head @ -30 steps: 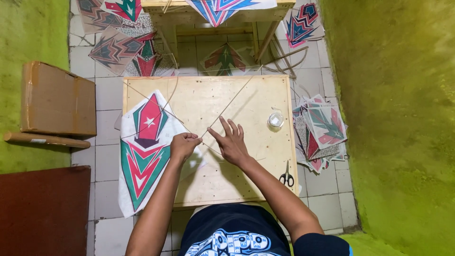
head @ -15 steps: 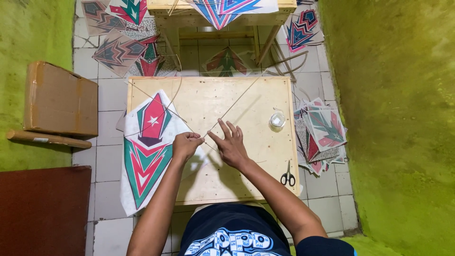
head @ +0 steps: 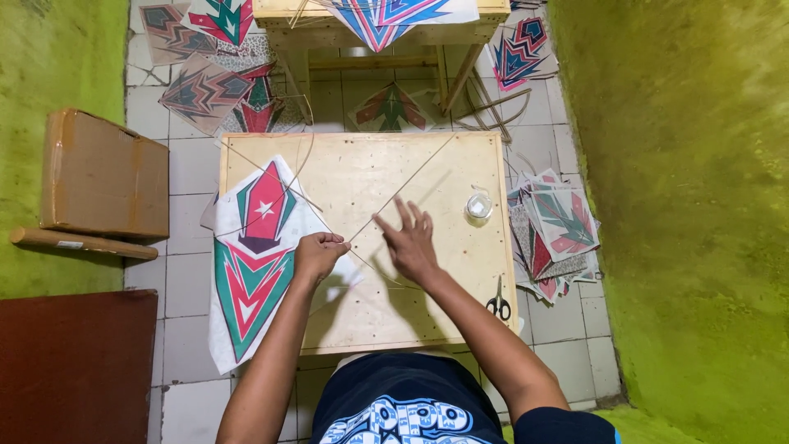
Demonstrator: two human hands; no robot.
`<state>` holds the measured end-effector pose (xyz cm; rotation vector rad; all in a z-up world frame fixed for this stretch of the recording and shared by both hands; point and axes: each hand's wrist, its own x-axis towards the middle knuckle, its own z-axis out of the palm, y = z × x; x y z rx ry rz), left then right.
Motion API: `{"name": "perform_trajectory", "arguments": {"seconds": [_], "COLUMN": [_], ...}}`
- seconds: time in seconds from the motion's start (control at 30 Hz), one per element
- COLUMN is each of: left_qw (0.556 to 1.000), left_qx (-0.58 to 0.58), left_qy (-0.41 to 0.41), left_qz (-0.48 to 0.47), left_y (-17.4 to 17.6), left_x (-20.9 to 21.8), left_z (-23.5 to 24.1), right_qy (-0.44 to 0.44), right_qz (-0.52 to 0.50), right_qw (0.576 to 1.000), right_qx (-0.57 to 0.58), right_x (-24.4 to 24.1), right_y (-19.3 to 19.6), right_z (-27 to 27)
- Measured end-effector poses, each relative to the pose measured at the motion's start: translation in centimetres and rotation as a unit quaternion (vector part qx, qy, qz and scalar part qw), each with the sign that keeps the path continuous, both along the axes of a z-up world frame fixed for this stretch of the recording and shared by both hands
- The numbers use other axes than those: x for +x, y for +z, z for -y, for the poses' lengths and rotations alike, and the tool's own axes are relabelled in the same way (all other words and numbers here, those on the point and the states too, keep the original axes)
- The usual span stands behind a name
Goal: Assembling a kite frame by tying string to bamboo sticks.
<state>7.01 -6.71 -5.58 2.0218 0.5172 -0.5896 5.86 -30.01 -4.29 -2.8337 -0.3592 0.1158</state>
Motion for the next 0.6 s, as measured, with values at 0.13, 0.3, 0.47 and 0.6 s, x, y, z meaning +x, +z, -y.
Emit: {"name": "perform_trajectory", "arguments": {"seconds": [0.13,0.3,0.47,0.6], "left_qw": [1.0,1.0,1.0,1.0], "left_qx": [0.004,0.005,-0.011,-0.007], "left_qy": [-0.006,-0.005,-0.002,0.001], "left_qz": [0.004,0.012,0.004,0.008], "left_y": [0.8,1.1,3.9,4.6], "left_x": [0.0,-0.6,-1.6,-2.1], "left_z": [0.1,-0.2,-0.6,-0.6], "right_qy": [0.036,0.015,-0.046,-0.099], "right_qz": [0.01,0.032,0.059,0.088], "right_qw": [0.999,0.999,0.997,0.991], "right_qx": [0.012,-0.005,-0.001,0.037], "right_x": [-1.6,-1.1,0.8,1.4], "right_y": [-0.5,-1.2,0.2,0.5], "right_z": [-1.5,-0.1,2.4,2.9]}}
